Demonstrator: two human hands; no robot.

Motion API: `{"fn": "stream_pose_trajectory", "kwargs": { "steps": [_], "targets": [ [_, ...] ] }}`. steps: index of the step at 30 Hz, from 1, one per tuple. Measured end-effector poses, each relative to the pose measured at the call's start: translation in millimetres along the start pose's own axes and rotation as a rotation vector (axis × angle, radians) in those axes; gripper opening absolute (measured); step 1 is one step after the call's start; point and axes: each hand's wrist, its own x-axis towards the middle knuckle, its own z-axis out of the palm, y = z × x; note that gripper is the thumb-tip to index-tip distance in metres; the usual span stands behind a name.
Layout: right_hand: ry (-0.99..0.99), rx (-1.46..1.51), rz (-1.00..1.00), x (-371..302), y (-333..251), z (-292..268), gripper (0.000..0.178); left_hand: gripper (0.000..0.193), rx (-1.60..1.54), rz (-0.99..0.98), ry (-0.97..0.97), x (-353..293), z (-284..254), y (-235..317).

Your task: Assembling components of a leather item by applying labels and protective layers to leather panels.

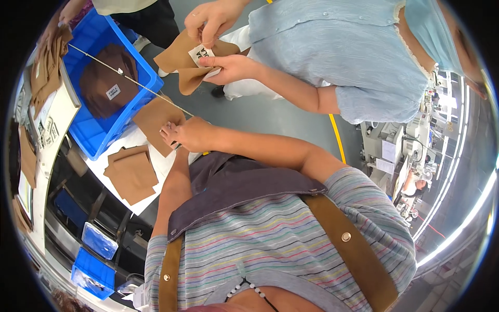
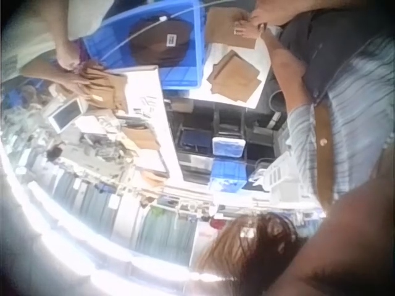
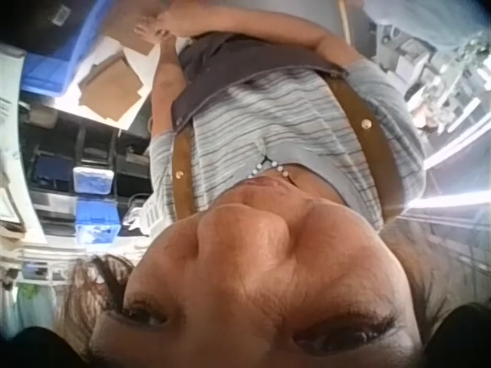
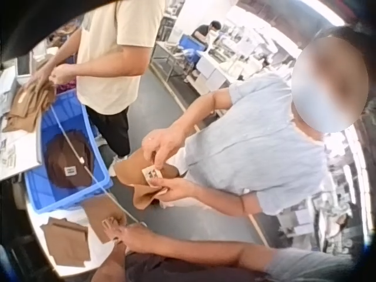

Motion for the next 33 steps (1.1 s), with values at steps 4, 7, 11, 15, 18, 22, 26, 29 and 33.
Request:
{"fn": "stream_pose_trajectory", "kwargs": {
  "steps": [4,7,11,15,18,22,26,29,33],
  "targets": [
    [-0.039,-0.008,-0.039,6.7,-7.9,-10.4,0.032,0.026,-0.539,-0.442,-0.128,-16.6,-0.4,-64.5],
    [0.003,0.14,0.07,8.7,0.6,-20.1,0.027,0.024,-1.059,-0.835,-0.123,0.4,-74.6,-65.4],
    [0.122,0.384,0.236,10.2,3.8,-34.5,0.046,0.021,-1.569,-0.865,0.005,7.8,-217.6,-25.6],
    [0.231,0.528,0.14,35.3,-6.6,-32.6,0.084,0.027,-1.728,-0.634,0.018,-5.0,-295.8,-7.8],
    [-0.024,0.68,-0.003,49.0,-23.8,-51.0,0.087,0.033,-1.734,-0.657,-0.051,-16.4,-328.3,6.4],
    [-0.467,0.808,0.134,51.8,-24.2,-61.3,0.074,0.046,-1.737,-0.693,-0.074,-26.1,-349.7,9.8],
    [-0.429,0.966,-0.108,63.1,-13.9,-32.6,0.042,0.044,-1.678,-0.757,-0.12,-32.3,-361.3,-11.0],
    [-0.281,0.938,-0.04,56.4,-31.8,-50.5,0.048,0.039,-1.614,-0.75,-0.07,-29.1,-381.1,-2.2],
    [-0.621,0.997,0.074,67.8,-43.1,-55.3,0.078,0.038,-1.742,-0.686,-0.082,-24.5,-384.4,-21.8]
  ]
}}
